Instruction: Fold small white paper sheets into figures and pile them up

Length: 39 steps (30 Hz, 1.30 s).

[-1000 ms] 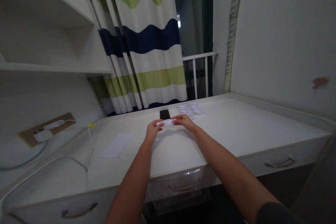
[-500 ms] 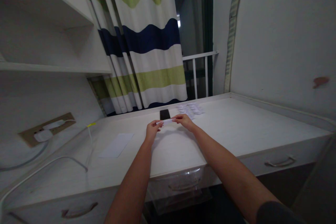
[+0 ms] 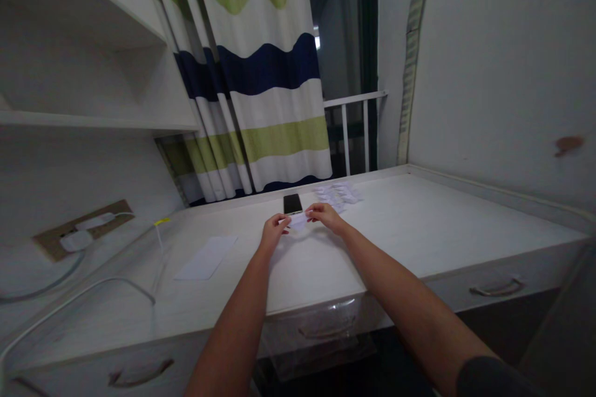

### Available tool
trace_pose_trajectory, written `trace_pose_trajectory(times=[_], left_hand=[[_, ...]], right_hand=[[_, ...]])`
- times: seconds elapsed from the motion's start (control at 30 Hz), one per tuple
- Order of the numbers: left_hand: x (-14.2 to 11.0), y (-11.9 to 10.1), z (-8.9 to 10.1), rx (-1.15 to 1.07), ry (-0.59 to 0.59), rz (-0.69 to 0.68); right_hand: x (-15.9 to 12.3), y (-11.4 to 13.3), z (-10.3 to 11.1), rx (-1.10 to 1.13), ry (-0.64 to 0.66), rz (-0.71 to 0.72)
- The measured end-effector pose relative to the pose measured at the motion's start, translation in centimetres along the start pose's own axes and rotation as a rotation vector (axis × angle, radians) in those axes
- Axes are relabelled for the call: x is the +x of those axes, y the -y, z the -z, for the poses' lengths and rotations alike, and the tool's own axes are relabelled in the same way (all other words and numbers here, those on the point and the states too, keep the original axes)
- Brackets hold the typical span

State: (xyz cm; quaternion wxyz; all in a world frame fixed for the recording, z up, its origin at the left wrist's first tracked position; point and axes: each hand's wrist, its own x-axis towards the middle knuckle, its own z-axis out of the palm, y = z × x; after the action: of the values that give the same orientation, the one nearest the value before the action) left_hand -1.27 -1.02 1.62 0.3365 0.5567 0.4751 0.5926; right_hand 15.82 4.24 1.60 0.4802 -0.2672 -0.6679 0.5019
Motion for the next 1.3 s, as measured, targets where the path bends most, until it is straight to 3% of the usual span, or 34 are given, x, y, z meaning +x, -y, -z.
trace_pose_trajectory(times=[0.23,0.47,0.8,1.07,1.3], left_hand=[[-0.4,0.0,-0.3,0.089,0.066,-0.003],[-0.2,0.2,-0.1,0.125,0.05,-0.038],[-0.4,0.0,-0.3,0.191,0.118,-0.074],[-0.4,-0.3,-0.5,0.125,0.102,0.009],[0.0,0.2,-0.1,-0.023,0.024,0.061]], right_hand=[[-0.2,-0.2,-0.6,-0.022,0.036,0.008],[-0.4,-0.2,-0.9,-0.031,0.051,-0.004],[-0.4,-0.3,-1.1,-0.202,0.088,0.032],[-0.4,-0.2,-1.1,-0.245,0.051,0.1],[-0.3,0.1,-0.8,-0.176,-0.034,0.075]])
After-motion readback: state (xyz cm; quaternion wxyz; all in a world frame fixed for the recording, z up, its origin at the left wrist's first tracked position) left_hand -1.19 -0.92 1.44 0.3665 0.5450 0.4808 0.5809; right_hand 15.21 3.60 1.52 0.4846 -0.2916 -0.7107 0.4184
